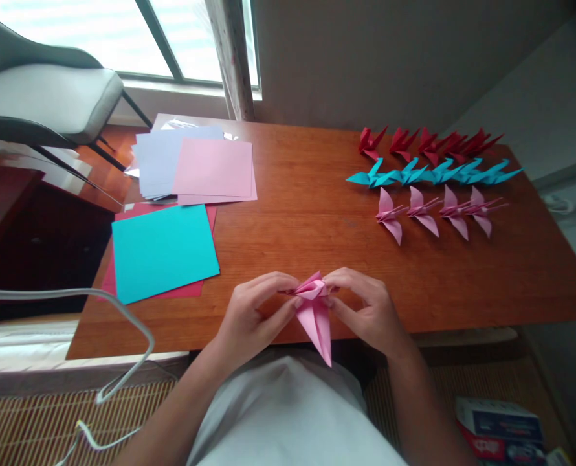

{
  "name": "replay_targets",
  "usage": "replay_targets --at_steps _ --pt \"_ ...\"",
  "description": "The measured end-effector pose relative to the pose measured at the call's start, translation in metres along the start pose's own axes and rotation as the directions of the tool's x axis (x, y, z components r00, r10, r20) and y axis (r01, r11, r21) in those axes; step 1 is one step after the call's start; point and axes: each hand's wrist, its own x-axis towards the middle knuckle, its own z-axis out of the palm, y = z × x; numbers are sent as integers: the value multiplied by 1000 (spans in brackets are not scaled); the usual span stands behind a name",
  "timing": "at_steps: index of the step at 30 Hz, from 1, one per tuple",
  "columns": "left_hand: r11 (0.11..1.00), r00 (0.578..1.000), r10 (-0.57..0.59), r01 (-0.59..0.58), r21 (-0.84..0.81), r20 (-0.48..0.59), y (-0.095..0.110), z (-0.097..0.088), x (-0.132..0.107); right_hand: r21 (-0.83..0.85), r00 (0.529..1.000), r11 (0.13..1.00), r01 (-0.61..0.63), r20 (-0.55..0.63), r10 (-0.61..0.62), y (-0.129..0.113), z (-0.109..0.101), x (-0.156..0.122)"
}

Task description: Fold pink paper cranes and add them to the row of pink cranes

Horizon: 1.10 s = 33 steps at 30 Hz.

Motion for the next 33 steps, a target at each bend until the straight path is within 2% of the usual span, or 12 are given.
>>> replay_targets --at_steps 6,10,15,19,24,29,33 --pt "995 995 -101 101 -10 3 1 0 0 9 998 998 -64 19 64 -2 1 -1" --pt "953 974 -223 228 -198 47 -4 3 -2 43 990 990 -133 -32 135 -2 4 -2" --pt "828 924 -377 368 -424 66 -3 8 0 57 977 981 -186 -96 191 -1 10 -3" --pt "778 900 -432 409 -477 67 1 9 5 52 980 985 -162 -112 167 -2 12 -1" --pt "758 878 -476 441 -481 55 1 9 5 106 994 990 -94 -43 99 -7 9 2" --pt "742 874 -482 447 -500 66 2 8 5 97 998 994 -59 -16 61 -9 8 1" --pt "743 889 -453 418 -522 67 2 9 4 50 994 995 -84 -72 87 -8 12 0"
